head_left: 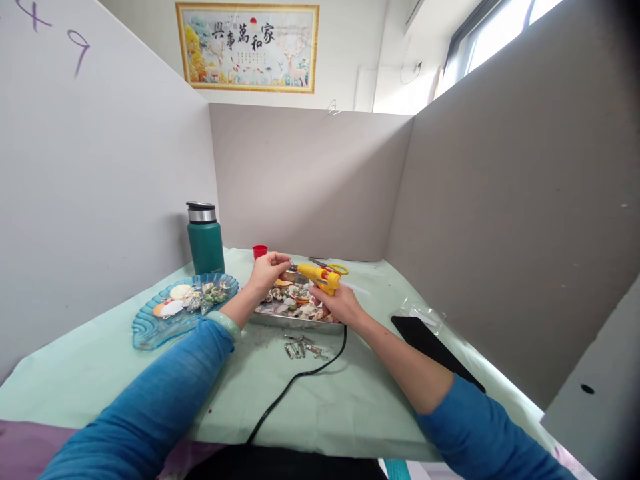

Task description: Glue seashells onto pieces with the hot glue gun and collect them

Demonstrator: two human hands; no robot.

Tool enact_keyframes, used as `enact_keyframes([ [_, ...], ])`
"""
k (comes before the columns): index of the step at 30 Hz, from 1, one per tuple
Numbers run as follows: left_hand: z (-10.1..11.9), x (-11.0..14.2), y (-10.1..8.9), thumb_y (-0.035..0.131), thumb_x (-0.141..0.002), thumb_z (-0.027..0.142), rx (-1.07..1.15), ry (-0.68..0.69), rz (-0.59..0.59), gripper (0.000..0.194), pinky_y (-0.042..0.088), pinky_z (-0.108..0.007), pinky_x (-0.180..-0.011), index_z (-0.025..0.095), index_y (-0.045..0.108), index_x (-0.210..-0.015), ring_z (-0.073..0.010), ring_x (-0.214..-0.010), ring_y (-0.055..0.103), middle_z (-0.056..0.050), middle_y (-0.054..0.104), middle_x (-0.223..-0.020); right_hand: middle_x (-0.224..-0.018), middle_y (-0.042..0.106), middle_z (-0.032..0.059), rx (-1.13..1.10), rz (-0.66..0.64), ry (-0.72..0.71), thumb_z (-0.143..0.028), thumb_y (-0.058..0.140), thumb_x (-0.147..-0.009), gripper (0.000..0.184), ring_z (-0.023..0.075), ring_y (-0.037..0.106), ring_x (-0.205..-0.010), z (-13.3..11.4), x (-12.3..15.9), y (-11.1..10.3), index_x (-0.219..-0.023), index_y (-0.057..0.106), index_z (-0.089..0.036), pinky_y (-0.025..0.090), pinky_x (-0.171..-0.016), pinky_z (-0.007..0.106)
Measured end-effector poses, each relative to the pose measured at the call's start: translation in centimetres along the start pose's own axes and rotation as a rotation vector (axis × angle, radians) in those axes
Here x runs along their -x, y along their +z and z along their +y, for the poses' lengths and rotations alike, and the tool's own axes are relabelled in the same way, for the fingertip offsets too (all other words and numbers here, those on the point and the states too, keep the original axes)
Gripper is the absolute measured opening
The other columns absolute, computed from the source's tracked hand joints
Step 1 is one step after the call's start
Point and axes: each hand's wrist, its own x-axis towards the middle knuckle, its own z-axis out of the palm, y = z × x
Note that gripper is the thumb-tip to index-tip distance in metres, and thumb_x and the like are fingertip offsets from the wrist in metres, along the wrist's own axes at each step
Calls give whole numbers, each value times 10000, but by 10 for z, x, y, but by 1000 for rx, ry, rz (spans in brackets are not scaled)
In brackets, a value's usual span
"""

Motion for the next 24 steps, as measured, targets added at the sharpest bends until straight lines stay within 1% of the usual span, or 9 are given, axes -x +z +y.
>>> enact_keyframes([
  [4, 0, 0, 0, 760, -552, 279, 1, 11, -3, 318, 408, -199, -424, 108, 590, -760, -72, -403, 506, 13, 601, -554, -663, 626, 2, -5, 4, -6, -455, 587, -786, 290, 78, 515, -395, 0, 0, 0, -826, 619, -170, 390, -347, 178],
  [8, 1, 2, 2, 758, -550, 268, -9, 0, -22, 312, 407, -200, -417, 105, 594, -759, -71, -396, 502, 10, 606, -560, -650, 615, -3, -13, 17, -20, -437, 589, -787, 270, 77, 508, -390, -1, 1, 0, -812, 607, -169, 382, -343, 177],
  [14, 0, 4, 3, 755, -560, 257, -19, -8, -43, 290, 402, -197, -405, 116, 583, -746, -75, -389, 498, 28, 575, -517, -627, 603, -3, -32, 18, -34, -438, 591, -786, 275, 72, 500, -387, -1, 1, 0, -785, 601, -164, 386, -352, 172],
  [21, 1, 0, 1, 757, -573, 275, -21, 14, -9, 306, 417, -200, -419, 121, 587, -776, -79, -398, 507, 23, 584, -531, -652, 611, -2, -36, -1, -13, -434, 588, -786, 270, 77, 505, -387, 1, 0, 0, -834, 607, -169, 373, -323, 171],
  [24, 1, 0, 1, 755, -573, 267, -14, 19, -12, 300, 420, -202, -420, 123, 585, -774, -78, -399, 509, 19, 592, -546, -648, 611, -4, -41, 5, -8, -433, 591, -786, 270, 74, 502, -387, 2, -1, 1, -840, 610, -169, 387, -335, 173],
])
